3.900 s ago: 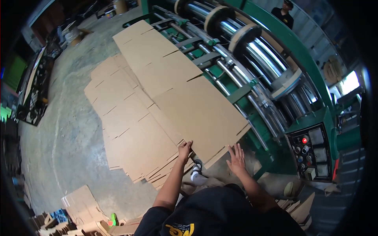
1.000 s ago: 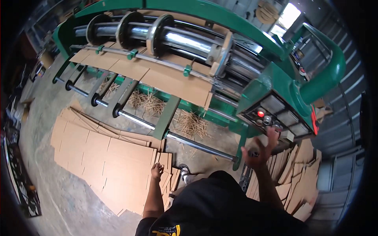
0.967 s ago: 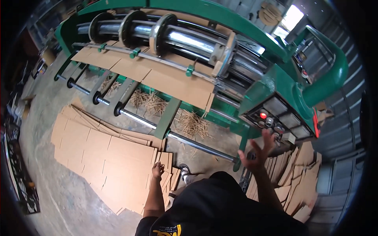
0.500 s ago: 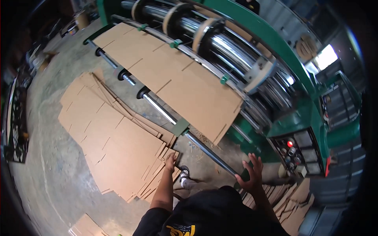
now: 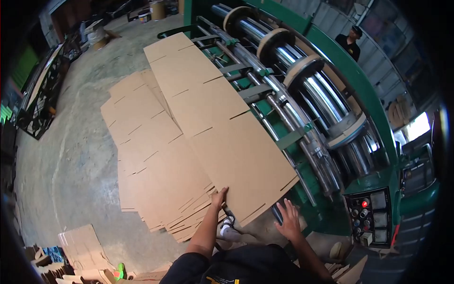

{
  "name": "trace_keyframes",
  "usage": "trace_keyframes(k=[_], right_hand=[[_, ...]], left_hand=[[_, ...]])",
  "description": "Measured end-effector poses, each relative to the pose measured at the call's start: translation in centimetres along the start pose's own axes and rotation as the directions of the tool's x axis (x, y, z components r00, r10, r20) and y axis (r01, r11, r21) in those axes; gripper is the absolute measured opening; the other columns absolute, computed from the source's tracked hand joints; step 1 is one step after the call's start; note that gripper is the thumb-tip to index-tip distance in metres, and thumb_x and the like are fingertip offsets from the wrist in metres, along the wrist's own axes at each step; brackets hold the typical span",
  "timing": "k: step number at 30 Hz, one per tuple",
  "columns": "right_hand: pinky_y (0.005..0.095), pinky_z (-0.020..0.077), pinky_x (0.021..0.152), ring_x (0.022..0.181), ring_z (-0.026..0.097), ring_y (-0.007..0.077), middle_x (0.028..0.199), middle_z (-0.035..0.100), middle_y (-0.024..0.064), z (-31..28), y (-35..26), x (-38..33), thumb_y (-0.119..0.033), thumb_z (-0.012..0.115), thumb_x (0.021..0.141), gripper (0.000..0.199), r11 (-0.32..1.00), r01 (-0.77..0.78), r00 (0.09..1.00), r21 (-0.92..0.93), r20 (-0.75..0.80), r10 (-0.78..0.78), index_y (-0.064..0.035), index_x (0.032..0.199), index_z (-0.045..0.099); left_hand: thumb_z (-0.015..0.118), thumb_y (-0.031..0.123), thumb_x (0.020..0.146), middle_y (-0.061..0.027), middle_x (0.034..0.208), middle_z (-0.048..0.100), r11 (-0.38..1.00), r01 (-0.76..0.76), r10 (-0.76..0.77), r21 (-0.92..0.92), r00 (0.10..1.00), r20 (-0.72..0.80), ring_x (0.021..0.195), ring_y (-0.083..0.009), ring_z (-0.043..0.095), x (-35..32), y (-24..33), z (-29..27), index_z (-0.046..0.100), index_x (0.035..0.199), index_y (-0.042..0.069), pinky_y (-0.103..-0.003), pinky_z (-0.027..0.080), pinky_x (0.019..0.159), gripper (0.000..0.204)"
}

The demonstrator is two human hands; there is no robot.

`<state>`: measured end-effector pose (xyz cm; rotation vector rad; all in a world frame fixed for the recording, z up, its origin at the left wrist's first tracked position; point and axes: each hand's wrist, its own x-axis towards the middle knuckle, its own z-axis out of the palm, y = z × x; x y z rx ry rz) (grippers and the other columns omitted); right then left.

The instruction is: Operating a large industrial packaging machine by feeding cardboard sheets into it and using the control panel buttons.

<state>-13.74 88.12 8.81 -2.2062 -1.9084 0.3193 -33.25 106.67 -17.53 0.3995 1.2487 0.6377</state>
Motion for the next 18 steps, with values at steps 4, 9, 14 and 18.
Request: trace_keyframes(k=[4, 9, 14, 18], right_hand=[[0.0488, 0.025, 0.101, 0.125, 0.029, 0.0385, 0.134, 0.032, 0.0203, 5.3, -0.4, 1.3, -0.011, 0.067, 0.065, 0.07, 0.991, 0.035, 0.991, -0.128, 0.13, -0.018, -0.0124, 0.13, 0.039], [0.0411, 0.0309, 0.098, 0.121, 0.034, 0.0361, 0.129, 0.038, 0.0202, 8.0, -4.0, 3.0, -0.005, 0.063, 0.068, 0.066, 0.983, 0.186, 0.98, 0.009, 0.074, -0.186, -0.0123, 0.129, 0.039], [0.0329, 0.0404, 0.09, 0.108, 0.049, 0.0274, 0.115, 0.052, 0.0154, 10.5, -9.2, 2.2, -0.008, 0.06, 0.077, 0.048, 0.741, -0.101, 0.994, 0.664, 0.031, 0.107, -0.0054, 0.123, 0.044], [0.0339, 0.0425, 0.088, 0.102, 0.052, 0.0245, 0.107, 0.055, 0.0135, 14.6, -12.9, 3.6, -0.015, 0.056, 0.085, 0.041, 0.311, -0.185, 0.925, 0.932, 0.058, 0.374, 0.0006, 0.12, 0.042]], left_hand=[[0.064, 0.027, 0.077, -0.0105, 0.087, 0.063, 0.984, -0.155, 0.166, 0.085, 0.976, -0.142, 0.071, -0.0178, 0.057, -6.4, 5.2, -3.8, 0.059, 0.097, -0.002, -0.025, 0.045, 0.063, 0.035], [0.058, 0.027, 0.082, 0.0019, 0.059, 0.051, 0.936, -0.345, 0.351, 0.07, 0.929, -0.12, 0.048, -0.0091, 0.043, -16.5, 14.4, -6.6, 0.054, 0.079, 0.003, -0.026, 0.034, 0.045, 0.024], [0.055, 0.035, 0.083, -0.0187, 0.108, 0.051, 0.771, -0.606, 0.603, 0.195, 0.794, 0.081, 0.099, -0.0236, 0.049, -25.4, 22.3, -7.5, 0.048, 0.113, -0.001, -0.032, 0.041, 0.081, 0.048], [0.056, 0.04, 0.081, -0.0229, 0.132, 0.035, 0.668, -0.175, 0.588, 0.723, 0.719, -0.369, 0.126, -0.0291, 0.03, -20.1, 13.4, -13.6, 0.029, 0.134, 0.003, -0.035, 0.028, 0.101, 0.07]])
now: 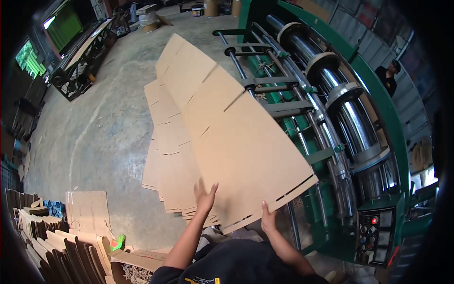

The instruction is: Operating a large industrial packaging machine by feeding cardboard sheets into it and using the control panel buttons.

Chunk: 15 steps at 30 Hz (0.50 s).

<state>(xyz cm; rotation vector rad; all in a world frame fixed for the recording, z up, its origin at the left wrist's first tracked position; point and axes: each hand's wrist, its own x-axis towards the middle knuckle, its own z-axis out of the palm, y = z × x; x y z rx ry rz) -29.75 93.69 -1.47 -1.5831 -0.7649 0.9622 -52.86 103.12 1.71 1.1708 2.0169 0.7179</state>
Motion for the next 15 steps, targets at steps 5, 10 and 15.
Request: trace_keyframes(k=[5, 10, 15], right_hand=[[0.0371, 0.0458, 0.085, 0.095, 0.057, 0.0253, 0.098, 0.059, 0.0143, 4.6, 6.0, -1.0, -0.02, 0.055, 0.086, 0.042, 0.737, -0.457, 0.886, 0.497, 0.182, 0.426, 0.0028, 0.119, 0.04], [0.0368, 0.0506, 0.076, 0.087, 0.06, 0.0237, 0.097, 0.059, 0.014, 1.8, 11.4, 0.8, -0.023, 0.055, 0.086, 0.038, 0.528, -0.825, 0.378, -0.202, 0.498, 0.781, -0.0012, 0.115, 0.045], [0.0282, 0.0511, 0.055, 0.068, 0.062, 0.0175, 0.087, 0.062, 0.0093, -2.9, 14.5, 1.0, -0.023, 0.053, 0.084, 0.023, 0.523, -0.579, 0.532, -0.625, 0.196, 0.824, -0.0103, 0.103, 0.058]], left_hand=[[0.062, 0.031, 0.074, -0.0235, 0.135, 0.031, 0.992, 0.043, -0.029, -0.117, 0.993, 0.117, 0.126, -0.0328, 0.031, 0.8, -18.2, 4.4, 0.024, 0.136, 0.004, -0.034, 0.027, 0.103, 0.077], [0.052, 0.022, 0.075, -0.0214, 0.115, 0.052, 0.959, -0.07, -0.04, 0.275, 0.926, 0.376, 0.11, -0.0349, 0.048, 4.3, -24.4, 2.6, 0.048, 0.118, 0.001, -0.036, 0.038, 0.093, 0.048], [0.054, 0.031, 0.073, -0.0185, 0.098, 0.062, 0.729, -0.413, -0.176, 0.547, 0.659, 0.731, 0.097, -0.0313, 0.057, 4.8, -28.0, 1.1, 0.064, 0.095, 0.002, -0.037, 0.044, 0.086, 0.038]])
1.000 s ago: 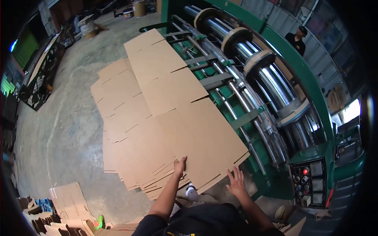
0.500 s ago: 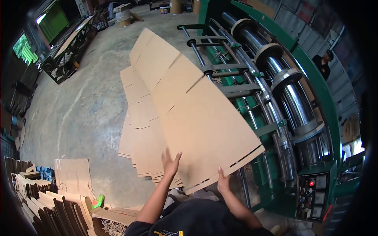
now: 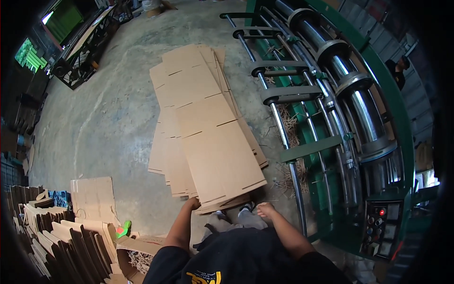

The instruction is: Operating a large industrial packaging machine by feeding cardboard sheets into it and using the control panel buttons.

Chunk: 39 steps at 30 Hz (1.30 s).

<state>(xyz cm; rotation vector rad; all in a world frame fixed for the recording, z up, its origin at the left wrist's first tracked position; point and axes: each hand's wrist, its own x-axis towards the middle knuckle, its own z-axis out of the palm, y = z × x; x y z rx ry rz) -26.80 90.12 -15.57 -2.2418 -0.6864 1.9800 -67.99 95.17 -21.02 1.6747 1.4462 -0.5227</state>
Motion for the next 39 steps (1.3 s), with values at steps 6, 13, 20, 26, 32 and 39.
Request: trace_keyframes(k=[6, 13, 20, 26, 32, 39], right_hand=[[0.0269, 0.0493, 0.051, 0.059, 0.06, 0.0139, 0.076, 0.063, 0.0045, -5.9, 5.7, -1.9, -0.022, 0.054, 0.081, 0.018, 0.998, 0.007, 0.967, 0.056, -0.255, 0.008, -0.0108, 0.093, 0.063], [0.025, 0.0474, 0.05, 0.055, 0.058, 0.0115, 0.068, 0.063, 0.0025, -10.5, 11.8, -3.2, -0.02, 0.055, 0.078, 0.017, 0.998, -0.063, 0.902, 0.015, -0.426, 0.063, -0.0104, 0.087, 0.066], [0.03, 0.0498, 0.063, 0.061, 0.062, 0.0185, 0.076, 0.066, 0.0075, -13.0, 12.2, -2.1, -0.025, 0.059, 0.074, 0.022, 0.987, 0.079, 0.929, 0.139, -0.37, -0.022, -0.0086, 0.087, 0.066], [0.0288, 0.0491, 0.064, 0.063, 0.062, 0.0167, 0.08, 0.066, 0.0074, -16.0, 12.4, 1.0, -0.022, 0.058, 0.077, 0.021, 0.961, 0.256, 0.922, 0.102, -0.325, -0.211, -0.0084, 0.091, 0.066], [0.0303, 0.0491, 0.068, 0.07, 0.063, 0.0174, 0.086, 0.065, 0.0088, -17.9, 11.7, 0.6, -0.018, 0.056, 0.081, 0.022, 0.911, 0.408, 0.868, 0.059, -0.334, -0.367, -0.0061, 0.098, 0.063], [0.0302, 0.0491, 0.07, 0.078, 0.063, 0.0198, 0.088, 0.065, 0.011, -19.8, 11.5, -2.8, -0.018, 0.056, 0.082, 0.024, 0.853, 0.506, 0.776, -0.126, -0.365, -0.514, -0.0046, 0.101, 0.061]], left_hand=[[0.059, 0.027, 0.075, -0.0165, 0.097, 0.063, 0.776, 0.187, -0.164, -0.603, 0.982, 0.094, 0.085, -0.0254, 0.059, 0.4, -1.4, 9.8, 0.06, 0.101, 0.002, -0.035, 0.045, 0.075, 0.037], [0.06, 0.026, 0.075, -0.0177, 0.101, 0.062, 0.858, -0.009, 0.042, -0.513, 0.998, 0.053, 0.094, -0.0267, 0.059, 0.7, 5.1, 12.9, 0.059, 0.106, -0.001, -0.033, 0.046, 0.079, 0.041], [0.058, 0.024, 0.078, -0.0172, 0.092, 0.064, 0.787, -0.074, -0.008, -0.613, 0.991, -0.131, 0.085, -0.0237, 0.062, 6.8, 8.0, 9.0, 0.059, 0.106, -0.003, -0.03, 0.048, 0.072, 0.039], [0.053, 0.019, 0.083, -0.0072, 0.084, 0.062, 0.549, 0.014, -0.078, -0.836, 0.996, -0.035, 0.07, -0.0154, 0.057, 6.0, 13.7, 2.3, 0.055, 0.112, 0.001, -0.026, 0.043, 0.055, 0.034], [0.052, 0.021, 0.085, -0.0049, 0.089, 0.062, 0.427, 0.052, -0.053, -0.903, 0.998, 0.032, 0.073, -0.0157, 0.058, 6.4, 19.0, 1.9, 0.051, 0.116, 0.005, -0.026, 0.043, 0.055, 0.035], [0.05, 0.024, 0.087, -0.0059, 0.098, 0.06, 0.389, 0.12, 0.033, -0.913, 0.989, 0.144, 0.086, -0.0196, 0.057, 7.8, 26.1, 2.9, 0.05, 0.115, 0.007, -0.033, 0.044, 0.073, 0.033]])
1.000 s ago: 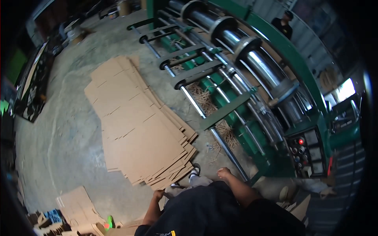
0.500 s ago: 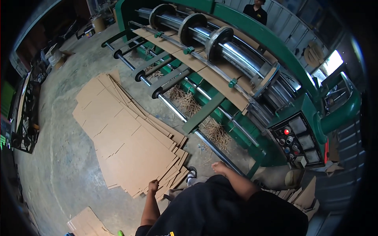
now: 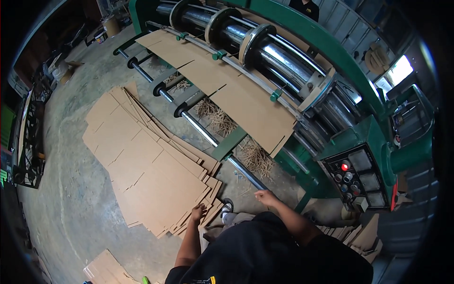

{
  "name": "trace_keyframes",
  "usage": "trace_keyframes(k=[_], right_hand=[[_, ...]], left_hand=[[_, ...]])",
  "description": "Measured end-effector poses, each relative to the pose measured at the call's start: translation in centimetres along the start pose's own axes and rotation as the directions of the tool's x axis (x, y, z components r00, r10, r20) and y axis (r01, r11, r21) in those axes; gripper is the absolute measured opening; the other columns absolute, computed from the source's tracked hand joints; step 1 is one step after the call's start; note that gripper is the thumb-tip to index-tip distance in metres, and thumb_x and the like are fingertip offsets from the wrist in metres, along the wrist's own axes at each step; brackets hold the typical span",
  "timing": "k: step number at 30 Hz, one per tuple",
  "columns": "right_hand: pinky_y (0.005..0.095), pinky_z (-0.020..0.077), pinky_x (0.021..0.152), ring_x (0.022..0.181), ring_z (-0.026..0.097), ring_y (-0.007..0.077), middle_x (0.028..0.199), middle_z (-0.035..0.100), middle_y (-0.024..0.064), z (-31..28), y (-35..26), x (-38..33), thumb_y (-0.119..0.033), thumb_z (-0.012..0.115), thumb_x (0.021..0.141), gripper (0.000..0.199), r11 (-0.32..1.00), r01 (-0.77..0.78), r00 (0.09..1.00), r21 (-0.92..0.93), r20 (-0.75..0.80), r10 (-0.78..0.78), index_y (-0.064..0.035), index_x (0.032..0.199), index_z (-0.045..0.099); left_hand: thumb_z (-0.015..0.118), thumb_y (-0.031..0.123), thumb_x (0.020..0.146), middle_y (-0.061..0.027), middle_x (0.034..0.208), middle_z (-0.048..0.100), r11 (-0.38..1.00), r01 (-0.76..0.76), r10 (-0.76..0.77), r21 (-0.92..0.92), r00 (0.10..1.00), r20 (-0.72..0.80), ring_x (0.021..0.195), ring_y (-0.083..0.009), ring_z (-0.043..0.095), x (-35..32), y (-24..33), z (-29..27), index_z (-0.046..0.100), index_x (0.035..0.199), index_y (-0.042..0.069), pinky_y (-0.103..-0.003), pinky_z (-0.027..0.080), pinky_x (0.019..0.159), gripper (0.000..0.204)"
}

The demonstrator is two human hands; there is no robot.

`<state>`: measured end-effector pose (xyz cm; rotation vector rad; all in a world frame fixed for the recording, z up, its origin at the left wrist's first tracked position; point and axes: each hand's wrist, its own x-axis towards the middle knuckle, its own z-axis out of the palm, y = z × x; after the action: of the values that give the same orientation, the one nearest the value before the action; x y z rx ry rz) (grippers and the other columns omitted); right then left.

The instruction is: Operating a large industrial packaging machine by feeding cardboard sheets into it and using the control panel buttons.

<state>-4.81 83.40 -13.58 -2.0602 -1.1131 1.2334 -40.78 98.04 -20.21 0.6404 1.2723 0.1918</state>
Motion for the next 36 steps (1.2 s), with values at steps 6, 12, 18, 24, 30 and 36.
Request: trace_keyframes(k=[6, 12, 18, 24, 30, 36], right_hand=[[0.0246, 0.0479, 0.067, 0.074, 0.06, 0.0117, 0.084, 0.064, 0.0069, -2.9, -2.9, -3.1, -0.013, 0.053, 0.084, 0.023, 0.987, 0.051, 0.997, -0.152, -0.052, -0.059, -0.0046, 0.104, 0.06], [0.0302, 0.0491, 0.069, 0.076, 0.062, 0.0218, 0.088, 0.063, 0.0112, -4.4, -4.2, -5.5, -0.01, 0.059, 0.078, 0.035, 0.998, 0.023, 0.995, 0.057, -0.1, -0.017, -0.0064, 0.112, 0.054], [0.0314, 0.0469, 0.079, 0.094, 0.058, 0.0253, 0.109, 0.054, 0.0165, -3.8, -11.8, -5.8, -0.008, 0.063, 0.073, 0.053, 0.975, 0.103, 0.984, -0.197, -0.122, -0.128, -0.006, 0.123, 0.045], [0.0385, 0.0363, 0.095, 0.117, 0.04, 0.0361, 0.125, 0.042, 0.0193, -0.4, -17.7, -3.9, -0.004, 0.064, 0.067, 0.066, 0.651, 0.213, 0.907, -0.728, -0.1, -0.409, -0.0099, 0.129, 0.039], [0.0367, 0.0344, 0.097, 0.119, 0.037, 0.0371, 0.127, 0.04, 0.0189, 4.2, -18.2, -1.9, -0.003, 0.06, 0.071, 0.062, 0.553, 0.366, 0.841, -0.749, 0.012, -0.54, -0.0145, 0.129, 0.04], [0.0338, 0.0396, 0.092, 0.11, 0.048, 0.0292, 0.119, 0.049, 0.0149, 8.1, -24.4, -4.1, -0.006, 0.054, 0.082, 0.045, 0.936, 0.352, 0.925, 0.013, -0.157, -0.346, -0.0064, 0.125, 0.043]], left_hand=[[0.052, 0.029, 0.085, -0.005, 0.101, 0.058, 0.992, 0.012, 0.0, -0.123, 0.996, 0.094, 0.092, -0.019, 0.054, 4.2, 2.5, 4.1, 0.049, 0.116, 0.01, -0.036, 0.042, 0.078, 0.036], [0.06, 0.035, 0.08, -0.0029, 0.101, 0.055, 0.96, -0.018, 0.051, -0.28, 0.992, 0.112, 0.094, -0.0166, 0.05, 8.2, 6.3, 8.4, 0.046, 0.118, 0.012, -0.037, 0.04, 0.078, 0.047], [0.065, 0.036, 0.075, -0.0042, 0.107, 0.052, 0.906, -0.099, 0.076, -0.411, 0.994, -0.073, 0.095, -0.0174, 0.049, 8.8, 9.4, 10.1, 0.046, 0.113, 0.013, -0.041, 0.038, 0.083, 0.049], [0.064, 0.034, 0.077, -0.007, 0.095, 0.055, 0.931, -0.225, 0.165, -0.288, 0.962, -0.218, 0.082, -0.0153, 0.051, 3.5, 10.4, 4.3, 0.05, 0.107, 0.006, -0.034, 0.042, 0.07, 0.043], [0.057, 0.033, 0.083, -0.0082, 0.081, 0.056, 0.881, -0.456, 0.406, -0.125, 0.865, -0.295, 0.069, -0.0172, 0.054, -12.9, 17.2, -1.6, 0.054, 0.106, -0.002, -0.027, 0.044, 0.069, 0.041], [0.05, 0.038, 0.086, -0.0172, 0.111, 0.05, 0.704, -0.707, 0.667, 0.065, 0.627, -0.404, 0.097, -0.0274, 0.052, -20.4, 18.6, -5.2, 0.037, 0.128, 0.0, -0.033, 0.043, 0.083, 0.059]])
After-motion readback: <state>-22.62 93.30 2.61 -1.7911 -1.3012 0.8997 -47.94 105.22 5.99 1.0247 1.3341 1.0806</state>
